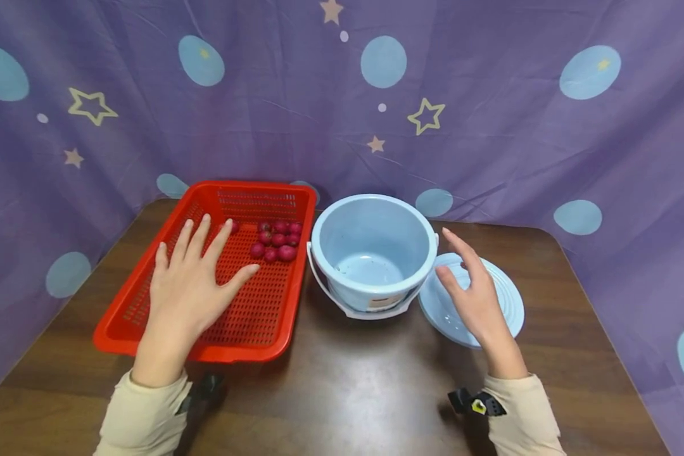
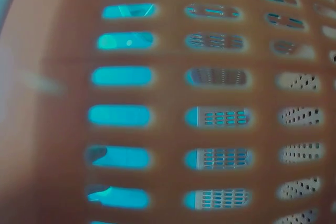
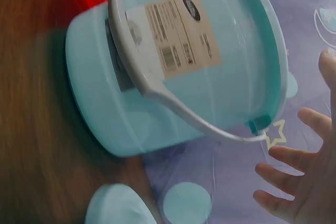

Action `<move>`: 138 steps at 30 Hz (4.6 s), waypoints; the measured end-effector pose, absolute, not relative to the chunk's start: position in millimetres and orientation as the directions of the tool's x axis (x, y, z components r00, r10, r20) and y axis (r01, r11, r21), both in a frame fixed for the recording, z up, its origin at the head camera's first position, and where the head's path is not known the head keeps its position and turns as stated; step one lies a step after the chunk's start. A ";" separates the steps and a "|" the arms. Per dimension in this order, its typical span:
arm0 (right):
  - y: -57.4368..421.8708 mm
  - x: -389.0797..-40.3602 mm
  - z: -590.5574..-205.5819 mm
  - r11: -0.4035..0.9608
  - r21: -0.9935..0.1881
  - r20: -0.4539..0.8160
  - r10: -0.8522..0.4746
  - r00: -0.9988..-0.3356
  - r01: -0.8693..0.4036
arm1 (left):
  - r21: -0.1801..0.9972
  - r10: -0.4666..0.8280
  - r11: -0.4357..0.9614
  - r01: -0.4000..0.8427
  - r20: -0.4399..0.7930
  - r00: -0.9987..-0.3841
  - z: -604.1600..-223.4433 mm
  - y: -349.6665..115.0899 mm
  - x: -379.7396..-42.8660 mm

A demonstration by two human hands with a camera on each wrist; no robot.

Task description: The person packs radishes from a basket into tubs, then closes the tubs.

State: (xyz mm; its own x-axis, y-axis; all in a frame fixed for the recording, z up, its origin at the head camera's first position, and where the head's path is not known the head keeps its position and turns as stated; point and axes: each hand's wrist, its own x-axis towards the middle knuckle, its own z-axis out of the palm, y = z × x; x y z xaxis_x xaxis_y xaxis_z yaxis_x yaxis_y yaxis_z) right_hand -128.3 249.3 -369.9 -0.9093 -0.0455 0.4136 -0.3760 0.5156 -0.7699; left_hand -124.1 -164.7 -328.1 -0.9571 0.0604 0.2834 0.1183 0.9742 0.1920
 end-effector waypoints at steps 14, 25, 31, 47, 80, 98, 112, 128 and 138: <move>239.7 -129.8 -369.6 0.406 -0.848 0.376 0.007 -0.926 -0.342 | 0.211 0.065 0.969 0.131 0.293 -0.954 -329.1 -159.2 -126.2; 231.2 -132.1 -375.3 0.382 -0.872 0.342 0.029 -0.939 -0.306 | 0.222 0.085 0.962 0.160 0.313 -0.946 -324.8 -171.2 -130.4; 229.3 -131.4 -376.0 0.372 -0.881 0.327 0.029 -0.945 -0.294 | 0.207 0.156 0.955 0.215 0.266 -0.951 -310.7 -181.9 -129.1; 233.0 -130.9 -375.5 0.383 -0.882 0.311 0.033 -0.950 -0.275 | 0.172 0.332 0.924 0.341 0.076 -0.940 -257.0 -198.2 -161.6; 235.1 -129.1 -374.2 0.435 -0.865 0.287 0.019 -0.958 -0.250 | 0.533 0.230 0.809 0.249 0.102 -0.968 -341.3 -235.2 -284.5; 235.5 -129.8 -372.9 0.425 -0.869 0.282 0.008 -0.959 -0.252 | 0.544 0.011 0.838 0.024 0.027 -1.000 -384.8 -233.5 -282.9; 236.5 -128.4 -376.2 0.424 -0.871 0.272 -0.006 -0.962 -0.249 | 0.464 0.013 0.886 0.023 0.024 -1.000 -401.3 -234.1 -288.6; 232.9 -131.9 -373.8 0.402 -0.880 0.268 -0.013 -0.963 -0.251 | 0.463 0.091 0.879 0.112 0.066 -0.994 -382.7 -238.1 -289.9; 237.2 -131.8 -376.5 0.415 -0.873 0.276 -0.013 -0.961 -0.257 | 0.512 0.195 0.824 0.241 0.143 -0.970 -344.7 -218.9 -281.1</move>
